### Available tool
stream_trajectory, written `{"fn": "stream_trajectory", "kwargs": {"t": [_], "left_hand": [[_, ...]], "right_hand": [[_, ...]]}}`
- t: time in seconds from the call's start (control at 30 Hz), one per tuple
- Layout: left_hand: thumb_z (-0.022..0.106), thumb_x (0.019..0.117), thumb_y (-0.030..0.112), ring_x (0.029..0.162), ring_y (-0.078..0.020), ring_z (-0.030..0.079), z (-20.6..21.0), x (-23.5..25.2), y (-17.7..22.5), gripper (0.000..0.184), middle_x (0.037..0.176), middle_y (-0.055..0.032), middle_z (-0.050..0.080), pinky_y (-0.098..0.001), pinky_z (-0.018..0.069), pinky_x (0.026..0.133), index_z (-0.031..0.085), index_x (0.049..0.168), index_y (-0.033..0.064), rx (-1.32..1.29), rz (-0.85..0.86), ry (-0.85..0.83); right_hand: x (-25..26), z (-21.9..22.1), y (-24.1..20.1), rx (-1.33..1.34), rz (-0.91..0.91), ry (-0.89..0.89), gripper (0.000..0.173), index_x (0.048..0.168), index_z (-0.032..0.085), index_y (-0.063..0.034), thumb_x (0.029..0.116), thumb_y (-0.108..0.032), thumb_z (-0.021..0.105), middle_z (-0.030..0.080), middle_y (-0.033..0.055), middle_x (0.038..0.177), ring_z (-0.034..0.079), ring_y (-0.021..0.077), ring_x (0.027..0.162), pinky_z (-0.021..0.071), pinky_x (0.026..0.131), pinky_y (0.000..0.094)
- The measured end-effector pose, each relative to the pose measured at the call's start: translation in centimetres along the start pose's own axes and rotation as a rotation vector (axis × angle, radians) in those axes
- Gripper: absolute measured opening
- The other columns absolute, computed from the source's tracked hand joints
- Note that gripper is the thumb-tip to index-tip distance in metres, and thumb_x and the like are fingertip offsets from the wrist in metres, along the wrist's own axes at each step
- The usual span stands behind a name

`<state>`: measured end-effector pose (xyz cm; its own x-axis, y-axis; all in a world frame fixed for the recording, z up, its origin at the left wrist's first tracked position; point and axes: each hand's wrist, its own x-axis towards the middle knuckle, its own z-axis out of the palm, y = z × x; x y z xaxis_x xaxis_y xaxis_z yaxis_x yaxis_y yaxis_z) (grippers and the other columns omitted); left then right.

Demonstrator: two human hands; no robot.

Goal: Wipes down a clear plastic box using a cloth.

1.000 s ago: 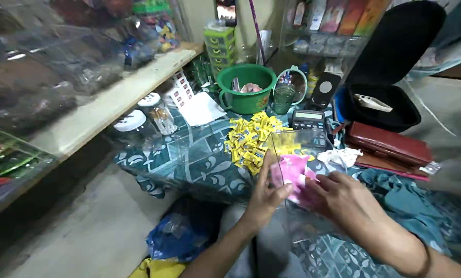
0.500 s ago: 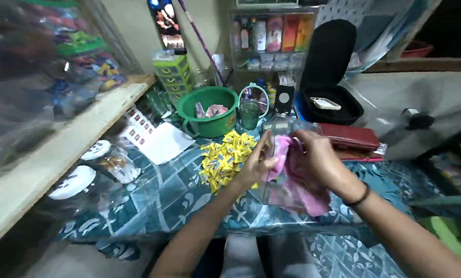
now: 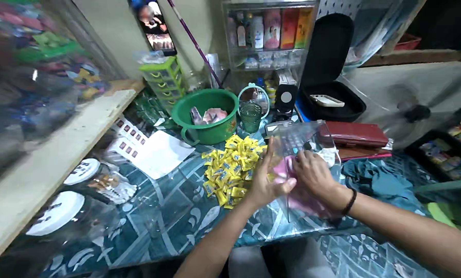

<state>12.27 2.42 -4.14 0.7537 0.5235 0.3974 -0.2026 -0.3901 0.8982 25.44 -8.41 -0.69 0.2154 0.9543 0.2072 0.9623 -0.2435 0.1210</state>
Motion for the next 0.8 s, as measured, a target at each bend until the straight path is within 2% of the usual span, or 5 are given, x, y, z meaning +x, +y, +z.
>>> {"fn": "stream_trajectory", "kwargs": {"t": [0.1,0.27,0.47,0.63,0.8], "left_hand": [[0.072,0.0757,0.061,0.120,-0.0244,0.059,0.0,-0.2,-0.2,0.117,0.154,-0.0271,0.037,-0.0382,0.0550,0.092,0.016,0.162,0.0052,0.064,0.012,0.032],[0.071,0.0738,0.067,0.135,-0.0246,0.048,-0.1,0.0,-0.8,0.123,0.157,-0.0254,0.031,-0.0388,0.0492,0.104,0.010,0.163,0.0082,0.071,0.042,0.064],[0.065,0.0712,0.079,0.132,-0.0246,0.052,0.2,-0.2,-1.6,0.126,0.157,-0.0263,0.033,-0.0394,0.0514,0.101,0.020,0.160,0.0020,0.121,0.188,0.060],[0.061,0.0756,0.078,0.128,-0.0212,0.055,-0.5,0.2,-1.4,0.126,0.153,-0.0242,0.039,-0.0375,0.0530,0.098,0.014,0.160,-0.0023,0.041,0.151,-0.023],[0.076,0.0712,0.064,0.125,-0.0177,0.056,-1.3,0.7,-0.7,0.123,0.144,-0.0200,0.047,-0.0343,0.0526,0.098,0.016,0.155,-0.0028,0.017,0.076,-0.046]], "right_hand": [[2.3,-1.2,-0.7,0.180,0.212,0.026,0.020,0.112,0.064,0.0160,0.0958,0.008,0.055,0.061,0.0356,0.110,0.067,0.0492,0.094,0.0571,0.073,0.0558],[2.2,2.1,-3.0,0.541,-0.012,0.421,0.031,0.116,0.068,0.0095,0.0849,0.006,0.068,0.067,0.0285,0.105,0.069,0.0435,0.095,0.0594,0.080,0.0521],[-2.3,3.0,-3.4,0.878,-0.114,0.092,0.038,0.126,0.064,0.0083,0.0986,-0.016,0.055,0.066,0.0264,0.124,0.064,0.0369,0.118,0.0502,0.103,0.0486],[-4.9,1.9,-2.0,0.847,-0.232,0.176,0.035,0.083,0.068,-0.0004,0.0992,-0.021,0.044,0.069,0.0144,0.080,0.070,0.0274,0.080,0.0555,0.072,0.0450],[-5.8,-4.5,2.6,0.820,-0.003,0.710,0.045,0.115,0.064,-0.0056,0.1090,-0.042,0.039,0.069,-0.0022,0.092,0.064,-0.0055,0.082,0.0558,0.075,0.0175]]}}
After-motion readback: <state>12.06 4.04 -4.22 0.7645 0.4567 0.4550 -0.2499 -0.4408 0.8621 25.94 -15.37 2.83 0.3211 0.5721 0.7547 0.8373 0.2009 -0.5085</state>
